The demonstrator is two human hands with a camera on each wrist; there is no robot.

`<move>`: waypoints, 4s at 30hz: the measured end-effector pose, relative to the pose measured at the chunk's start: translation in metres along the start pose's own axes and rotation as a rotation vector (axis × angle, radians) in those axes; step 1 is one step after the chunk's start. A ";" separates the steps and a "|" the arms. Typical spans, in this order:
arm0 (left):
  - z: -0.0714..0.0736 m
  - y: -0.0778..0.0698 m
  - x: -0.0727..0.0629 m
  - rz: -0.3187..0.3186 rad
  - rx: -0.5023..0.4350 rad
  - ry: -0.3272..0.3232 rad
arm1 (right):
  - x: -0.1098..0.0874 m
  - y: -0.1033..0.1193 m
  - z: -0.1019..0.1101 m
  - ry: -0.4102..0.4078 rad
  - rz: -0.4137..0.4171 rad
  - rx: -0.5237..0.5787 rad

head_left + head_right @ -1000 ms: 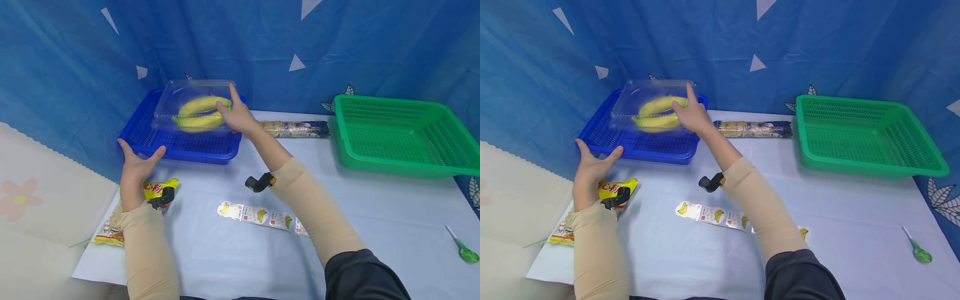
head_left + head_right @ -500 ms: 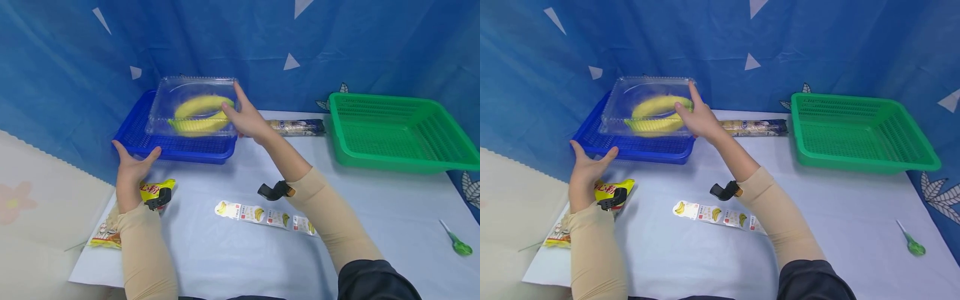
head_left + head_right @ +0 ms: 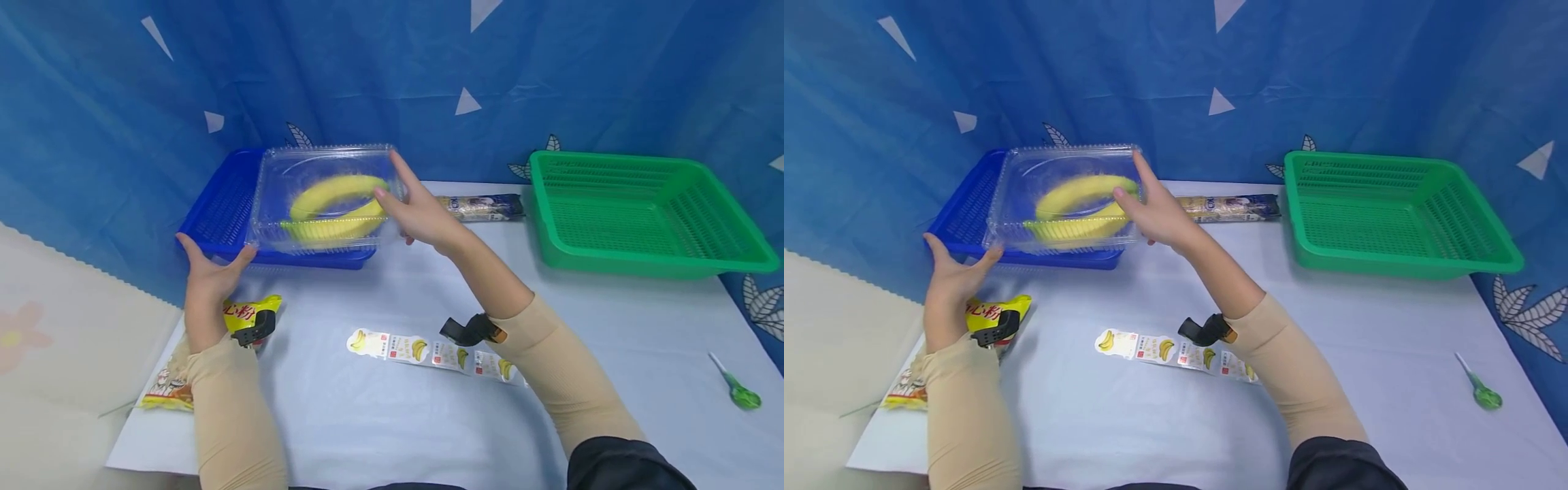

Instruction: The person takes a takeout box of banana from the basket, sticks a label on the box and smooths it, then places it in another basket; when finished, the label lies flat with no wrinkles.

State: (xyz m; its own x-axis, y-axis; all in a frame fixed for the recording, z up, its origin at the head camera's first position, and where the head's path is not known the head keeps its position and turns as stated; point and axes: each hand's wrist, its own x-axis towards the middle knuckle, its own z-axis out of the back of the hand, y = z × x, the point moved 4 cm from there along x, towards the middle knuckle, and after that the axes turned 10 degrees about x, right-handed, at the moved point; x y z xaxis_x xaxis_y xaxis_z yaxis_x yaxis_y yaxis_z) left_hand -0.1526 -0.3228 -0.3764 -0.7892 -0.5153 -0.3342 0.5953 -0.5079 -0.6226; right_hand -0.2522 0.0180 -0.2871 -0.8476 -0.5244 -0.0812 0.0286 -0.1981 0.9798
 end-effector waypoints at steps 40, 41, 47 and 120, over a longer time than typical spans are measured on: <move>-0.030 -0.073 -0.137 -0.615 0.126 -0.008 | -0.084 -0.028 0.018 -0.014 0.019 -0.026; -0.033 -0.074 -0.140 -0.616 0.137 0.005 | -0.086 -0.028 0.018 -0.015 0.019 -0.025; -0.048 -0.076 -0.147 -0.616 0.146 0.030 | -0.095 -0.031 0.018 -0.021 0.018 -0.013; -0.177 -0.130 -0.129 -0.740 0.374 0.238 | -0.155 -0.120 0.109 -0.159 -0.070 -0.368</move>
State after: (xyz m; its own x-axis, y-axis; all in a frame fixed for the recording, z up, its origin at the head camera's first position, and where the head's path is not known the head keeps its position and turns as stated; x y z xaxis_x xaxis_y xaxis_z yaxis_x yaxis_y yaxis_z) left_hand -0.1548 -0.0685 -0.3777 -0.9795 0.1751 -0.0999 -0.1069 -0.8712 -0.4791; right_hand -0.1815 0.2131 -0.3722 -0.9247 -0.3705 -0.0876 0.1314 -0.5267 0.8398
